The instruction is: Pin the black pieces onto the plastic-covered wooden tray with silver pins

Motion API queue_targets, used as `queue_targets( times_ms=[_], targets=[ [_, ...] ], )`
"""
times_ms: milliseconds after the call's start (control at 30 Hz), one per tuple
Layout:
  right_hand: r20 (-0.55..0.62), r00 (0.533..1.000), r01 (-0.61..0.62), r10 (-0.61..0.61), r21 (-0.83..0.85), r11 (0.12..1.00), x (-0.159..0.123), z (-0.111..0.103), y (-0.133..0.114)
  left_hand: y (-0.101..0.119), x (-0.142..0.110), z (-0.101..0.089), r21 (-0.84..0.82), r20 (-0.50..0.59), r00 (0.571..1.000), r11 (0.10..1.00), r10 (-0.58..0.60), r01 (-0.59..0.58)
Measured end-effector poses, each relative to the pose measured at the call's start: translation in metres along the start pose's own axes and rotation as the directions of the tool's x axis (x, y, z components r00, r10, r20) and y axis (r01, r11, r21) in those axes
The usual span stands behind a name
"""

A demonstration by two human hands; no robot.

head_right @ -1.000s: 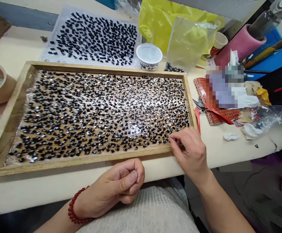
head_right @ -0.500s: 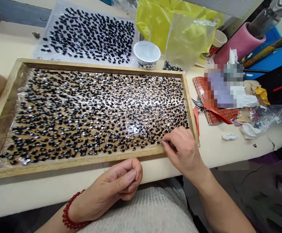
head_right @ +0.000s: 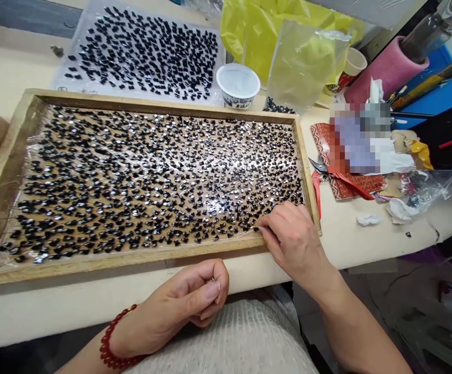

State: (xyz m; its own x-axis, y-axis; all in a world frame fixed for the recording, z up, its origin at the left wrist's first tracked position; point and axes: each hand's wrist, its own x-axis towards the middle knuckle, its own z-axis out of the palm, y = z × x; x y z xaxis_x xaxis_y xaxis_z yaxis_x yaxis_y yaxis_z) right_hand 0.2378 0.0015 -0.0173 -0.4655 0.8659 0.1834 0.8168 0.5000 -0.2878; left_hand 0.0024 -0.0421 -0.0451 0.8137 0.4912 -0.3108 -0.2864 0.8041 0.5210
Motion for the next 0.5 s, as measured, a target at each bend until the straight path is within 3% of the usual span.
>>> queue_targets(
  times_ms=[500],
  targets=[
    [-0.012,1.000,0.005,-0.006,-0.015,1.000,-0.0003,0.0003,-0.0017,-0.0005,-0.0002,-0.0003,0.015,-0.006,1.000,1.000,0.010,-0.010]
  ],
)
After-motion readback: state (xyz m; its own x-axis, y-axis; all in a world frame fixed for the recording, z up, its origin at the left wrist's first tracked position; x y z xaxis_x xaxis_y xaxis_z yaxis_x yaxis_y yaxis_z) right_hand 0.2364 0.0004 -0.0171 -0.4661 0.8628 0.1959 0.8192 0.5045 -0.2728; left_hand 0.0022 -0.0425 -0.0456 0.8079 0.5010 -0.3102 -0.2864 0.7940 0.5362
